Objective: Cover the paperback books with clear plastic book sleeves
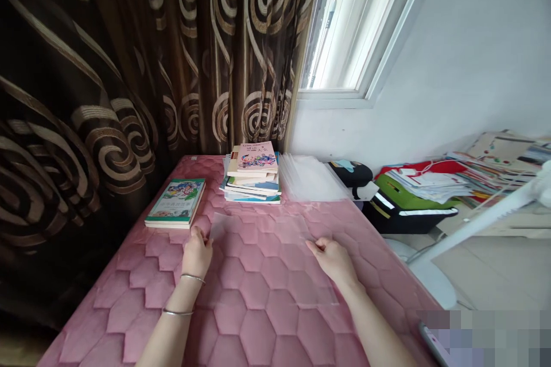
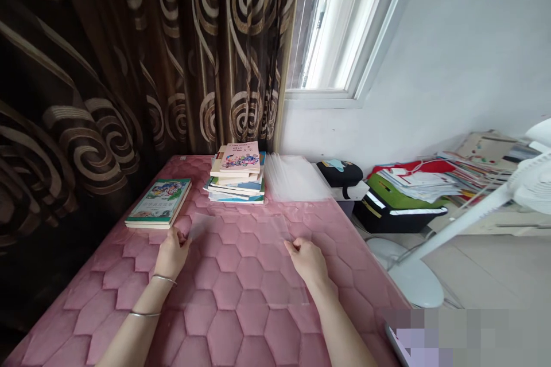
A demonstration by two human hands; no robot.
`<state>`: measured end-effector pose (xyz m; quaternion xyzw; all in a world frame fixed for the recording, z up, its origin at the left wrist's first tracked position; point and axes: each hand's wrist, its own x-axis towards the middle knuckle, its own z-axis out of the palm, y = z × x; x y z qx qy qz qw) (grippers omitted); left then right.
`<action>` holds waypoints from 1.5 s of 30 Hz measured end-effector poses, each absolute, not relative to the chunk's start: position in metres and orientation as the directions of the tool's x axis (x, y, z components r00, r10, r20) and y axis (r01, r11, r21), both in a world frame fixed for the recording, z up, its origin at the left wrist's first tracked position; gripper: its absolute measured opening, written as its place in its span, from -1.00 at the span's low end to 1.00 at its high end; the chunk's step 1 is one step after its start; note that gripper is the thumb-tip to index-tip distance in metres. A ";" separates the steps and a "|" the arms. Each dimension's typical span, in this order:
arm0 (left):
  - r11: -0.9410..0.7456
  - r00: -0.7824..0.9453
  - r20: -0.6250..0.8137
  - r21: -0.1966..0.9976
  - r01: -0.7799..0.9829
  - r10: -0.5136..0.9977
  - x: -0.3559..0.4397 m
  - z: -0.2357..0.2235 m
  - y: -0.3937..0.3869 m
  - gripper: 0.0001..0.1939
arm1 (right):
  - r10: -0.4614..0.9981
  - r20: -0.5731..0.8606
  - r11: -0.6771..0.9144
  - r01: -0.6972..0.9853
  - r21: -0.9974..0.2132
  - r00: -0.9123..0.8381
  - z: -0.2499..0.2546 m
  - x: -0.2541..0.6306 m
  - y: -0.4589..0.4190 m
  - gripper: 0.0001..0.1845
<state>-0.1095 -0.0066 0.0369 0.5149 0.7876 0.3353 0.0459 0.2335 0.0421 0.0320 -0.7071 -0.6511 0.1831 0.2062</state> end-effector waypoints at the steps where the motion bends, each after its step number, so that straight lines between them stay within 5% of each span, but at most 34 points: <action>1: 0.245 -0.462 0.274 0.569 0.785 0.844 -0.109 0.037 -0.006 -0.72 | 0.996 0.008 -0.071 0.850 -0.522 0.088 0.032 0.233 0.042 -0.67; 10: 0.288 -0.455 0.208 0.536 0.794 0.866 -0.107 0.039 -0.005 -0.77 | 0.997 0.003 -0.064 0.874 -0.481 0.075 0.032 0.233 0.043 -0.68; 18: 0.243 -0.330 0.257 0.318 0.917 0.909 -0.106 0.036 -0.007 -0.93 | 0.997 0.022 -0.062 0.907 -0.417 0.079 0.030 0.230 0.040 -0.76; 26: 0.025 -0.088 0.259 0.235 0.972 0.962 -0.097 0.037 -0.015 -0.66 | 0.999 0.049 0.017 0.913 -0.408 0.004 0.034 0.228 0.039 -0.67; 33: 0.035 -0.086 0.183 0.267 0.963 0.979 -0.097 0.033 -0.017 -0.60 | 0.998 0.061 0.035 0.916 -0.400 -0.012 0.042 0.223 0.041 -0.69; 39: 0.066 -0.110 0.149 0.273 0.960 0.983 -0.098 0.032 -0.013 -0.59 | 0.967 0.245 0.206 0.764 -0.611 -0.065 0.109 0.194 0.093 -0.80; 41: 0.075 -0.119 0.145 0.282 0.956 0.982 -0.097 0.031 -0.012 -0.59 | 0.977 0.214 0.162 0.603 -0.781 0.015 0.135 0.175 0.122 -0.88; 45: 0.086 -0.133 0.144 0.297 0.951 0.981 -0.096 0.030 -0.012 -0.58 | 0.989 0.112 0.048 0.511 -0.858 0.094 0.158 0.139 0.183 -0.81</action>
